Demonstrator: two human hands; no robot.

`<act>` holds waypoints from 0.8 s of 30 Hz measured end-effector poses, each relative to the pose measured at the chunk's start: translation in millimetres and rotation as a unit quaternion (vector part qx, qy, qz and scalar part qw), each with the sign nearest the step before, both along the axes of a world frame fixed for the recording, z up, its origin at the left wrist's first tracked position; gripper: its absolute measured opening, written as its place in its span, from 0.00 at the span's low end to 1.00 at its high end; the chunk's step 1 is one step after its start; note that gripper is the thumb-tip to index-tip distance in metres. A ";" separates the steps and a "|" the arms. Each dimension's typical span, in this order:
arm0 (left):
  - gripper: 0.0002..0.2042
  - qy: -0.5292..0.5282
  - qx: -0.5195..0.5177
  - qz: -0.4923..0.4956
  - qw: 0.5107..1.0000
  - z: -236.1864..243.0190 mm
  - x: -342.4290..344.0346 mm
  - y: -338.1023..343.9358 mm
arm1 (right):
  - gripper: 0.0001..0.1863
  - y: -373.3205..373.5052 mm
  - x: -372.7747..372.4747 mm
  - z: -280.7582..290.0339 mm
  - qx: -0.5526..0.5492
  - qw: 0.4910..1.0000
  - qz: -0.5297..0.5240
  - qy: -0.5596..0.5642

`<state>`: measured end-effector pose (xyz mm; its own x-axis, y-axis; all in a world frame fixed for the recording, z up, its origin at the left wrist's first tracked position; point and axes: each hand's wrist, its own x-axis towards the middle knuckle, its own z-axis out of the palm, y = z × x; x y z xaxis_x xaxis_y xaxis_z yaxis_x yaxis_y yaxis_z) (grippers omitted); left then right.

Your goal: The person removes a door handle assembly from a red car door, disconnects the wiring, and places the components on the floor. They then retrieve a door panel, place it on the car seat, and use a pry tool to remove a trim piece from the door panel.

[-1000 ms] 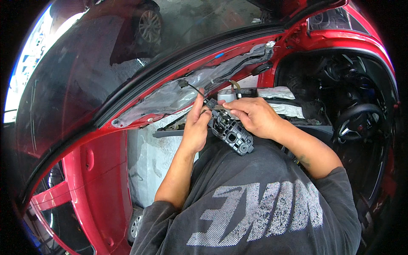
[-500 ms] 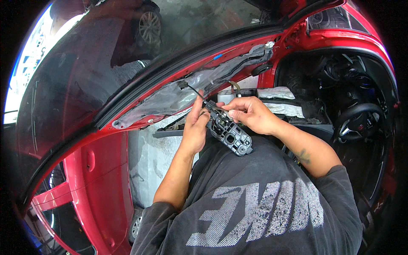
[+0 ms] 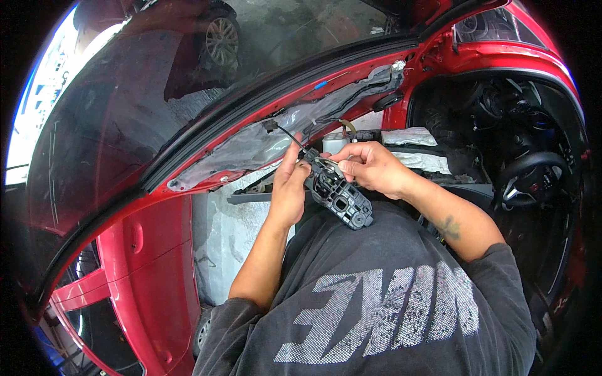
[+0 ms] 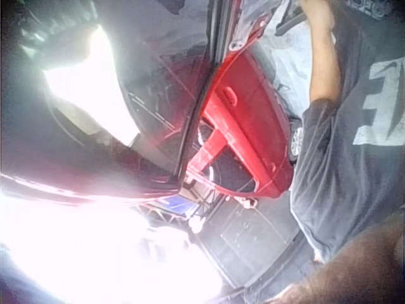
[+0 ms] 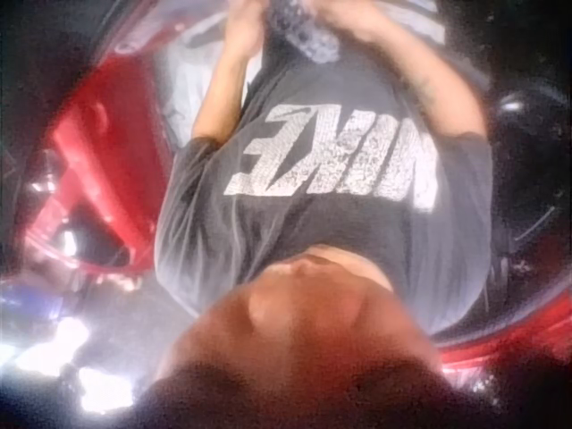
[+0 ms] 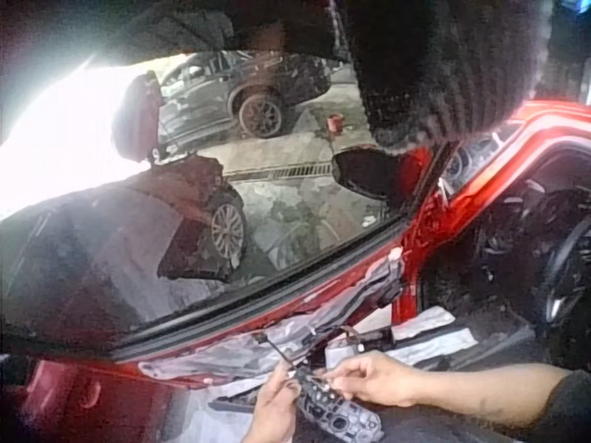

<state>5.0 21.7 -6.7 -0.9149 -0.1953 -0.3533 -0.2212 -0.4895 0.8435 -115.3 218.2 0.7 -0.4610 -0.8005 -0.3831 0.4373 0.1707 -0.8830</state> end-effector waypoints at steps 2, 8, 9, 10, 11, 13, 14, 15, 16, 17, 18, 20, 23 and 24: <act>0.36 0.000 -0.021 0.004 1.000 -7.9 -0.7 1.1 | 0.13 0.3 6.6 -12.7 -0.023 0.983 -0.019 0.181; 0.36 -0.007 -0.116 -0.018 0.993 -24.0 3.7 -4.3 | 0.11 -6.4 1.5 43.3 0.111 0.880 0.054 0.459; 0.36 -0.005 -0.116 -0.014 0.993 -23.5 1.9 -3.2 | 0.10 -6.4 -0.5 45.7 0.122 0.881 0.068 0.453; 0.36 -0.004 -0.117 -0.008 0.993 -23.1 0.4 -2.3 | 0.10 -5.3 0.5 42.3 0.102 0.894 0.049 0.434; 0.36 -0.002 -0.098 -0.005 0.995 -21.6 -0.5 -1.8 | 0.09 -5.2 2.8 33.3 0.083 0.905 0.030 0.415; 0.36 0.004 -0.082 0.001 0.997 -19.6 -2.4 0.5 | 0.09 -7.4 5.1 10.9 0.048 0.940 -0.012 0.338; 0.36 0.007 -0.084 0.004 0.996 -19.6 -1.8 4.0 | 0.09 -9.8 5.4 -2.7 0.033 0.959 -0.033 0.280; 0.36 0.013 -0.069 0.010 0.997 -21.9 -1.7 4.8 | 0.09 -14.1 5.2 -6.5 0.018 0.974 -0.054 0.220; 0.36 0.018 -0.051 0.017 0.998 -24.4 -0.9 8.8 | 0.10 -16.9 3.4 -9.1 -0.010 0.979 -0.069 0.192; 0.36 0.021 -0.033 0.025 0.999 -25.7 1.8 11.2 | 0.10 -16.4 2.4 -10.0 -0.011 0.982 -0.056 0.177; 0.37 0.032 0.007 0.032 0.999 -18.9 1.0 9.0 | 0.10 -13.1 0.2 -8.0 -0.009 0.986 -0.044 0.163; 0.37 0.036 0.065 0.040 0.996 0.6 -2.8 9.5 | 0.12 -3.5 -3.7 -4.5 -0.024 0.989 -0.034 0.140; 0.37 0.048 0.048 0.018 0.998 -6.8 -1.4 6.5 | 0.15 18.0 -8.5 6.5 -0.007 0.995 -0.017 0.103; 0.37 0.050 0.059 0.023 0.997 -2.2 -3.9 9.3 | 0.15 24.0 -10.1 5.2 -0.003 0.996 -0.032 0.083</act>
